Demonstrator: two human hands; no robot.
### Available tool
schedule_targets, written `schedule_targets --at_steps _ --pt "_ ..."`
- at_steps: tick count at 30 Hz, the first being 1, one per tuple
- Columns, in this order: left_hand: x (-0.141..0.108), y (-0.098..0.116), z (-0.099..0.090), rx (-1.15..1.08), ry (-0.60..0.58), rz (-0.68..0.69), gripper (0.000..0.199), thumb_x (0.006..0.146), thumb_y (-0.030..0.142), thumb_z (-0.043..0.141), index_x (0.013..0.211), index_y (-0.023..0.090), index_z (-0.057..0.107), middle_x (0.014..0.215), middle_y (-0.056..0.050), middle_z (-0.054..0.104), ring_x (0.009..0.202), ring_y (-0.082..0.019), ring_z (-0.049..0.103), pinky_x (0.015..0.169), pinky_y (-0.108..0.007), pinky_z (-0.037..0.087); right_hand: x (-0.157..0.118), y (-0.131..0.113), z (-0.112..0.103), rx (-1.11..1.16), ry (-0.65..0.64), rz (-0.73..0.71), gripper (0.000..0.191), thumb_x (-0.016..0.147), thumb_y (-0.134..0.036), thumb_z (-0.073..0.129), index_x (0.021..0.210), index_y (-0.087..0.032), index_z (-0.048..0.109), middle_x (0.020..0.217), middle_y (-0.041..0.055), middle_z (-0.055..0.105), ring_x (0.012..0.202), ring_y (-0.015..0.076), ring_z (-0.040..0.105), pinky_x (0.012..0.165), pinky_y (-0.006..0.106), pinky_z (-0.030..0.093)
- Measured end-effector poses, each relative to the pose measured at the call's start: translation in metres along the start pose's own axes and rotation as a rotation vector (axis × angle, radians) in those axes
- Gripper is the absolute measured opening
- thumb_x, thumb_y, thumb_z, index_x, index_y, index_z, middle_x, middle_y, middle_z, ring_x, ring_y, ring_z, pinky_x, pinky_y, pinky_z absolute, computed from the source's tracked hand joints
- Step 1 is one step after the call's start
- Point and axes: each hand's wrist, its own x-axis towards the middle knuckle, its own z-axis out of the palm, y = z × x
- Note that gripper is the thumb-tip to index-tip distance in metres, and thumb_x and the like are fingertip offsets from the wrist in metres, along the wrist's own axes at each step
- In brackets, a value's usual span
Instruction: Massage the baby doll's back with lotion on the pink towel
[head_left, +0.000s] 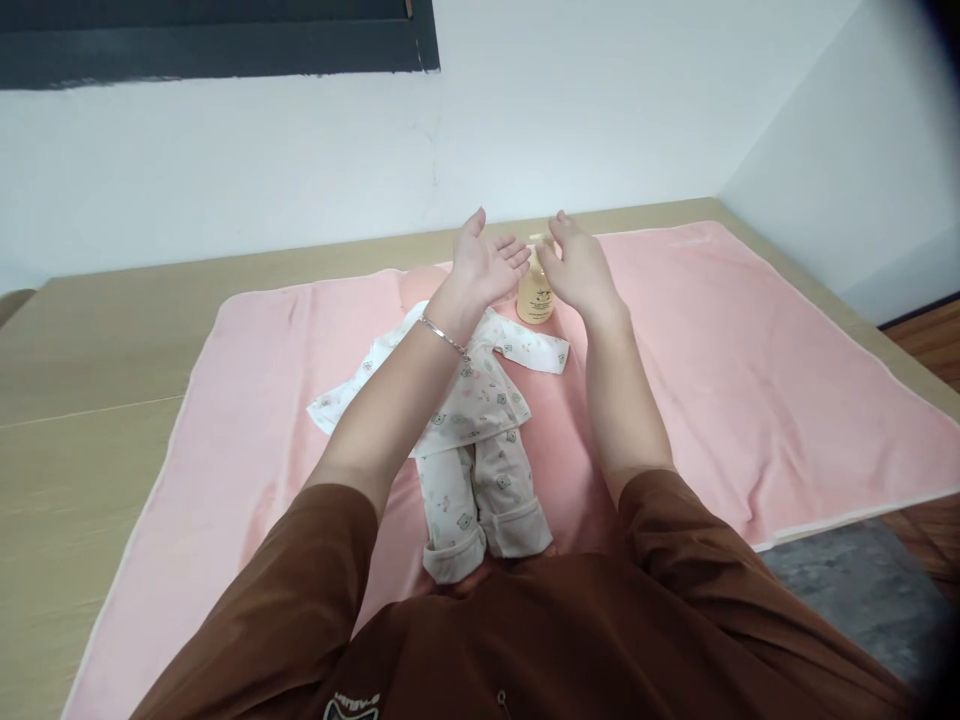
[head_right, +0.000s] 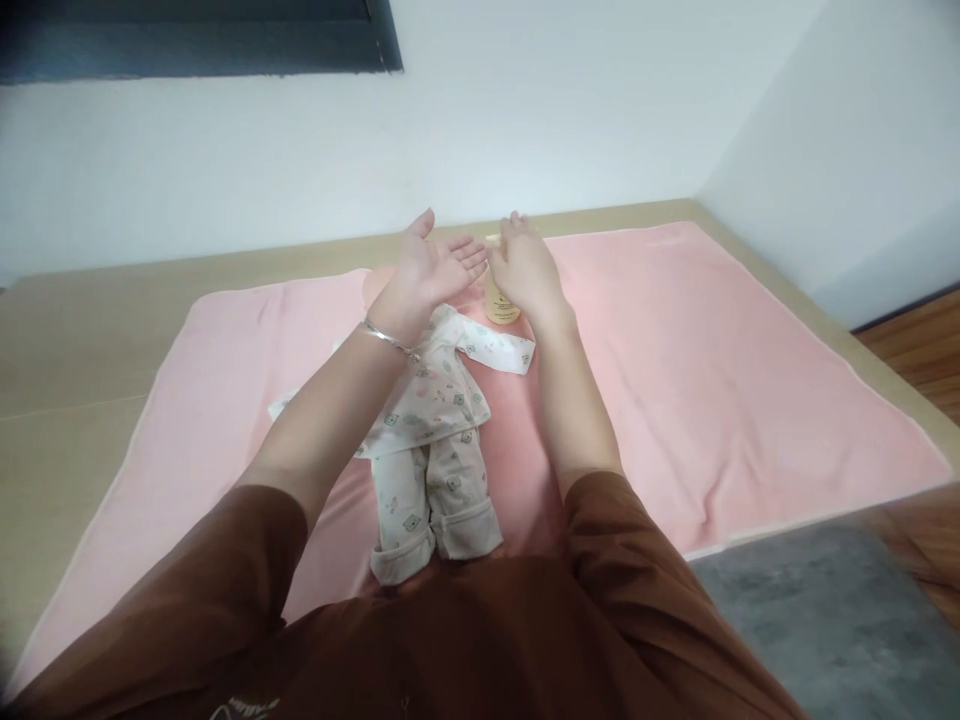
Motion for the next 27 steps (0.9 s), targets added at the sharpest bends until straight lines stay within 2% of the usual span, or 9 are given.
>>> schedule_targets --at_steps 4,8,13,17,22,27 --pt "0.008 -0.007 0.006 -0.289 0.042 -0.087 0.079 0.105 0.055 0.004 0.142 0.008 0.056 0.129 -0.022 0.068 0.137 -0.028 0.064 0.099 -0.047 0.06 0.003 -0.007 0.016 -0.001 -0.028 -0.05 0.06 0.108 -0.035 0.033 0.16 -0.007 0.043 0.172 0.0193 0.038 0.164 0.0307 0.029 0.136 0.056 0.023" --pt "0.005 -0.009 0.007 -0.586 0.038 -0.156 0.077 0.105 0.054 0.006 0.142 0.004 0.052 0.134 -0.023 0.068 0.131 -0.027 0.067 0.102 -0.044 0.061 0.005 -0.01 0.028 -0.076 0.016 -0.044 0.056 0.107 -0.029 0.03 0.154 -0.003 0.048 0.166 0.0227 0.045 0.162 0.0335 0.033 0.135 0.058 0.021" --pt "0.0 -0.012 0.007 -0.629 0.072 -0.181 0.071 0.107 0.053 0.014 0.141 0.007 0.057 0.127 -0.021 0.071 0.131 -0.026 0.067 0.109 -0.044 0.058 0.003 -0.014 0.032 -0.164 0.054 -0.065 0.052 0.105 -0.024 0.027 0.141 -0.004 0.059 0.15 0.0236 0.06 0.149 0.0347 0.049 0.133 0.061 0.022" --pt "-0.012 -0.012 0.006 -0.607 0.048 -0.203 0.076 0.105 0.06 0.015 0.143 0.011 0.059 0.127 -0.02 0.071 0.138 -0.029 0.064 0.113 -0.048 0.056 0.0 -0.018 0.035 -0.204 0.068 -0.043 0.053 0.105 -0.026 0.028 0.143 -0.003 0.056 0.153 0.0255 0.057 0.152 0.0377 0.045 0.131 0.065 0.023" --pt "-0.054 -0.012 -0.01 -0.601 -0.043 -0.187 0.086 0.098 0.068 0.026 0.153 0.006 0.05 0.147 -0.026 0.06 0.152 -0.038 0.049 0.113 -0.054 0.056 0.0 -0.017 0.038 -0.216 0.063 -0.027 0.057 0.107 -0.033 0.027 0.149 -0.003 0.051 0.163 0.028 0.047 0.159 0.0391 0.036 0.13 0.071 0.018" --pt "-0.115 -0.011 -0.033 -0.505 -0.094 -0.135 0.082 0.099 0.065 0.024 0.158 0.012 0.045 0.156 -0.022 0.055 0.162 -0.036 0.035 0.117 -0.057 0.05 -0.007 -0.03 0.031 -0.25 0.01 0.049 0.065 0.11 -0.046 0.027 0.157 -0.005 0.044 0.171 0.0276 0.035 0.165 0.0401 0.024 0.13 0.076 0.008"
